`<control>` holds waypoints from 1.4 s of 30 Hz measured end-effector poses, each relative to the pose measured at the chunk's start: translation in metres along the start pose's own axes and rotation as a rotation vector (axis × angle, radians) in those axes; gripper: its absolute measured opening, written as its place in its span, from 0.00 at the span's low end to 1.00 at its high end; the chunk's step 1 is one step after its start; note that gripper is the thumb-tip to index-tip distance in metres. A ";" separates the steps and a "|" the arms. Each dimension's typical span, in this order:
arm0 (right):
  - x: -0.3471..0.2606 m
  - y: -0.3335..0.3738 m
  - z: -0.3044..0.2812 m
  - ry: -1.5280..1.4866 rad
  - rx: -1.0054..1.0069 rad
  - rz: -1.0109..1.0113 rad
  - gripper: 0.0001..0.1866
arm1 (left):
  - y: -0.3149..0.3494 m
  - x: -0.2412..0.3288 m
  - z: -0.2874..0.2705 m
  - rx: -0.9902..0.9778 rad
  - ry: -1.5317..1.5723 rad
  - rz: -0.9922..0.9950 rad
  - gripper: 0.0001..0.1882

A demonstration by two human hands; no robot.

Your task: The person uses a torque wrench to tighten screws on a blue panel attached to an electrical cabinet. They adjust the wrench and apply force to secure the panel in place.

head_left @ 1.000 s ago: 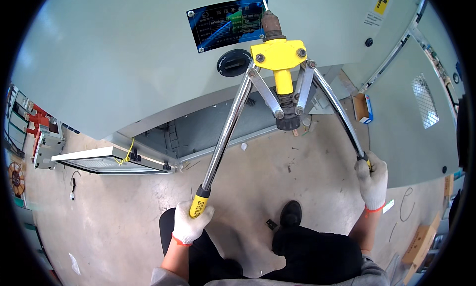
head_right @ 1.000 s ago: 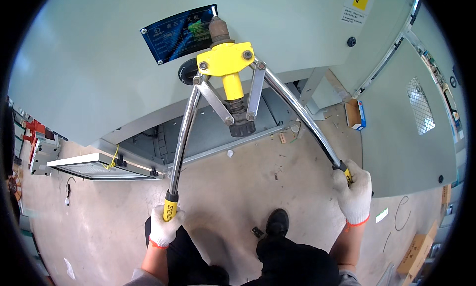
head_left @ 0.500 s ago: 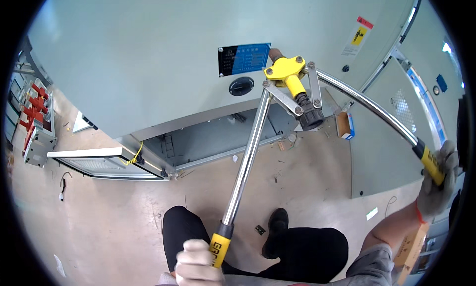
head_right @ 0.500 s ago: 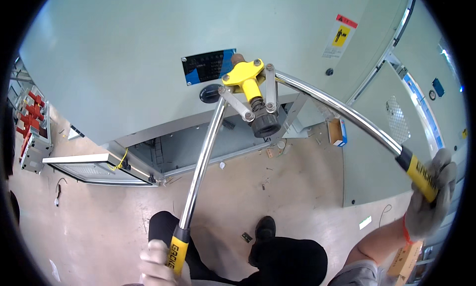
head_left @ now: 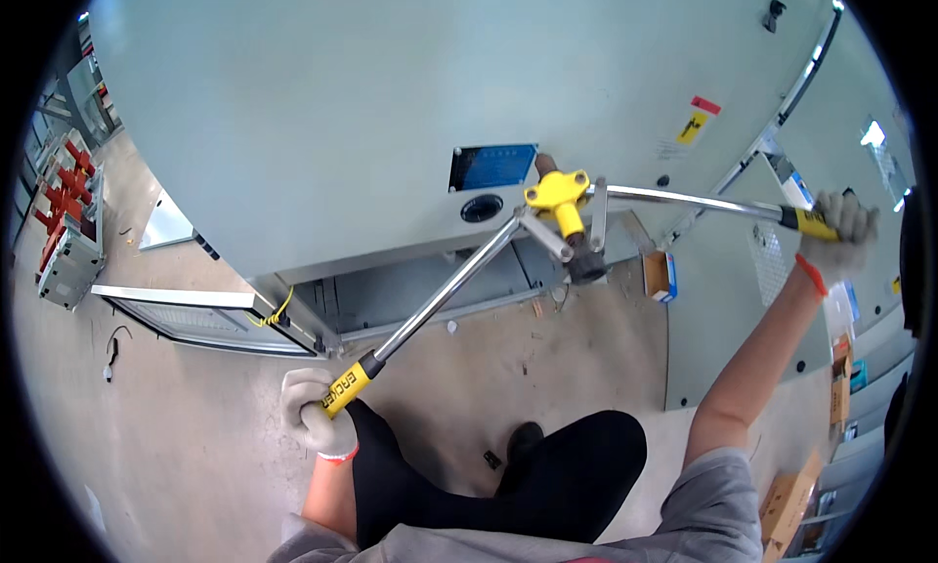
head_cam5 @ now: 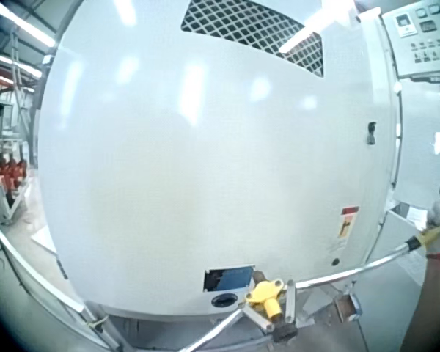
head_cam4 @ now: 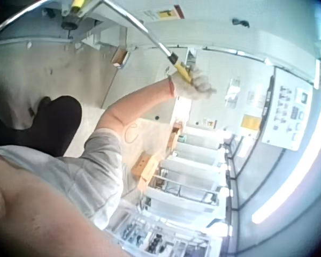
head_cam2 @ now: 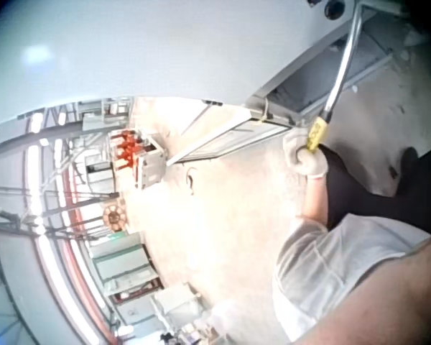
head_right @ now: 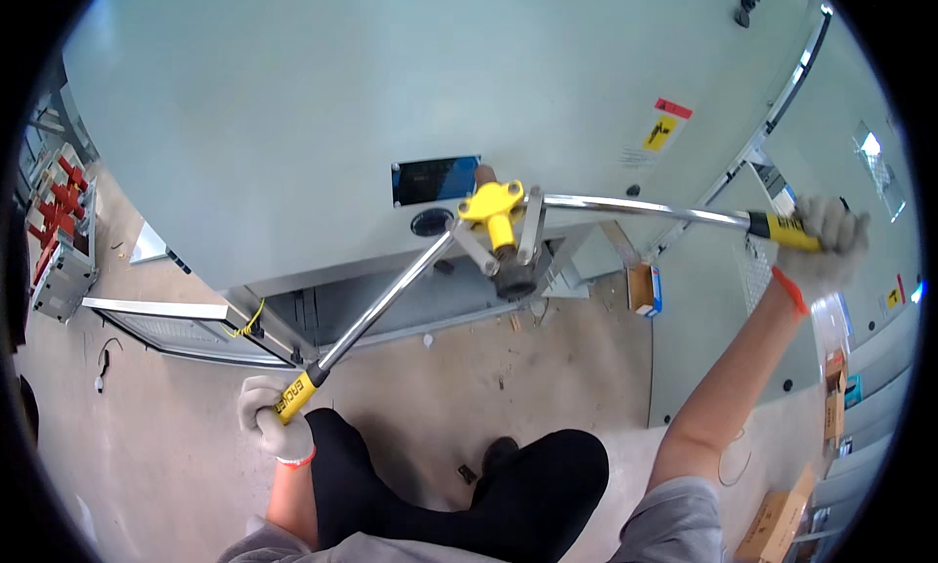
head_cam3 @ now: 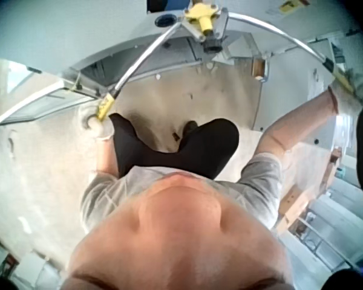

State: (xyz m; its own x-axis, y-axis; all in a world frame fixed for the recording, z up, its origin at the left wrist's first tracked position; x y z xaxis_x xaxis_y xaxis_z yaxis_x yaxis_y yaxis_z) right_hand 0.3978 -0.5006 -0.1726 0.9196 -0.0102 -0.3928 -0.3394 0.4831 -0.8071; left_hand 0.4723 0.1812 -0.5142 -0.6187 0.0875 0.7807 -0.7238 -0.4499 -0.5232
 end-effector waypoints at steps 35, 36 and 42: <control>-0.013 0.031 0.153 -0.578 -0.550 0.194 0.26 | 0.172 0.066 0.141 -0.939 0.645 -1.642 0.12; -0.022 0.046 0.172 -0.484 -0.552 0.152 0.26 | 0.178 0.077 0.148 -0.904 0.689 -1.679 0.14; -0.068 0.124 0.187 -0.253 -0.518 0.008 0.20 | 0.184 0.109 0.171 -0.731 0.726 -1.683 0.22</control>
State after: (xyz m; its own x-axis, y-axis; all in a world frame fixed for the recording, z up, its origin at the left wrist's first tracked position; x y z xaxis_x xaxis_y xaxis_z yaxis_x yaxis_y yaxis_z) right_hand 0.3300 -0.2766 -0.1634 0.9136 0.2320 -0.3339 -0.3409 -0.0105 -0.9400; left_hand 0.3240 -0.0437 -0.4666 0.8602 0.3312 0.3878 -0.4588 0.8345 0.3051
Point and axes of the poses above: each hand's wrist, its own y-axis away from the middle knuckle, its own z-axis out of the palm, x = y × z, the point moved 9 cm from there along -y, towards the middle knuckle
